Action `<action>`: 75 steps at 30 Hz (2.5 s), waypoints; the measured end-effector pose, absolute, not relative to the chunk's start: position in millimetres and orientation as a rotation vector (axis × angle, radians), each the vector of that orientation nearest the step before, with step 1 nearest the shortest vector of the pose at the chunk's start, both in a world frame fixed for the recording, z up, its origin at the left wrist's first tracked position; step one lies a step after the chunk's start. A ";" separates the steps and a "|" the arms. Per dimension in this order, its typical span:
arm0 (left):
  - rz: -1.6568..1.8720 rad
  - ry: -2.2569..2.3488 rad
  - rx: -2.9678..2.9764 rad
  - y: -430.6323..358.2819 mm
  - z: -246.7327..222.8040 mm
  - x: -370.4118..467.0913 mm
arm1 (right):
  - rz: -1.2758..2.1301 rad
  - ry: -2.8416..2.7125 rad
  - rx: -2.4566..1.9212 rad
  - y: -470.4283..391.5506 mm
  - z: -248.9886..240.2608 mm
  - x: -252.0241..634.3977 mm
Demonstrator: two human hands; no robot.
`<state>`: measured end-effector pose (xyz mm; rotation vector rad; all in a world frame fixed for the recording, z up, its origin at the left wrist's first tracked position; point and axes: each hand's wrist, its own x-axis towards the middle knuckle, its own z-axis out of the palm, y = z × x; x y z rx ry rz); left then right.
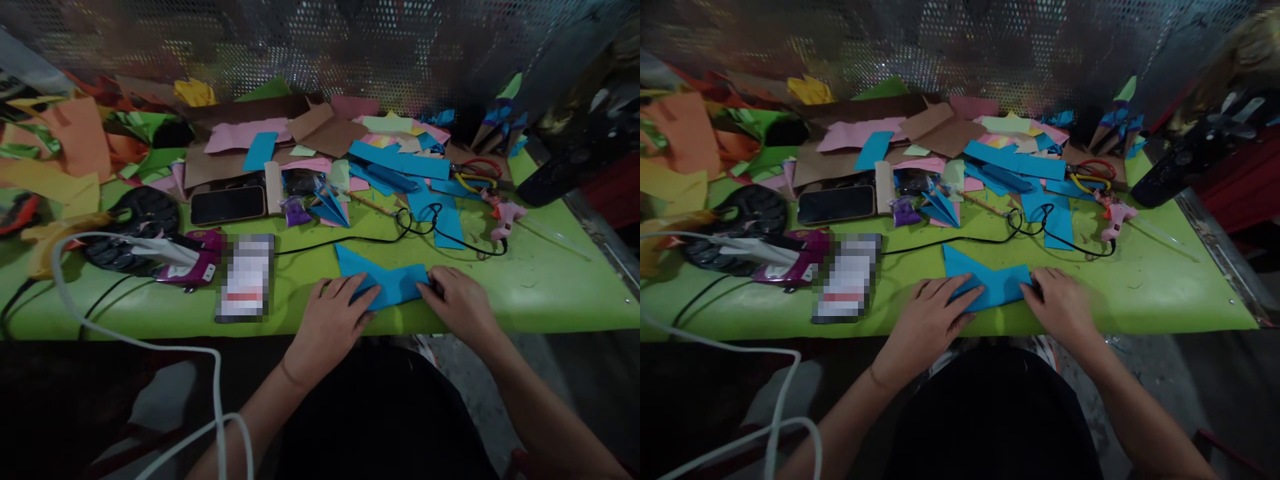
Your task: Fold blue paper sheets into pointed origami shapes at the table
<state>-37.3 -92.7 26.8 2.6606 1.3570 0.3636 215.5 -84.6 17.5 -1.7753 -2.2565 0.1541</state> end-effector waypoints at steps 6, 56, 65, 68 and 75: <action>0.449 1.344 2.702 -93.9 23.3 -29.3 | 0.087 -2.256 -1.828 -82.8 14.9 214.4; 0.403 1.439 2.764 -137.8 -8.5 -40.6 | -0.159 -2.285 -1.422 -141.5 -17.5 222.7; 0.633 1.580 2.692 -143.6 14.3 -30.5 | -0.195 -2.231 -1.416 -136.6 -11.0 211.6; 0.630 1.457 2.754 -133.8 16.3 -14.5 | -0.174 -2.245 -1.355 -127.6 -2.6 209.5; 0.547 1.462 2.718 -116.3 -0.1 -10.3 | -0.176 -2.144 -1.288 -69.9 12.9 225.3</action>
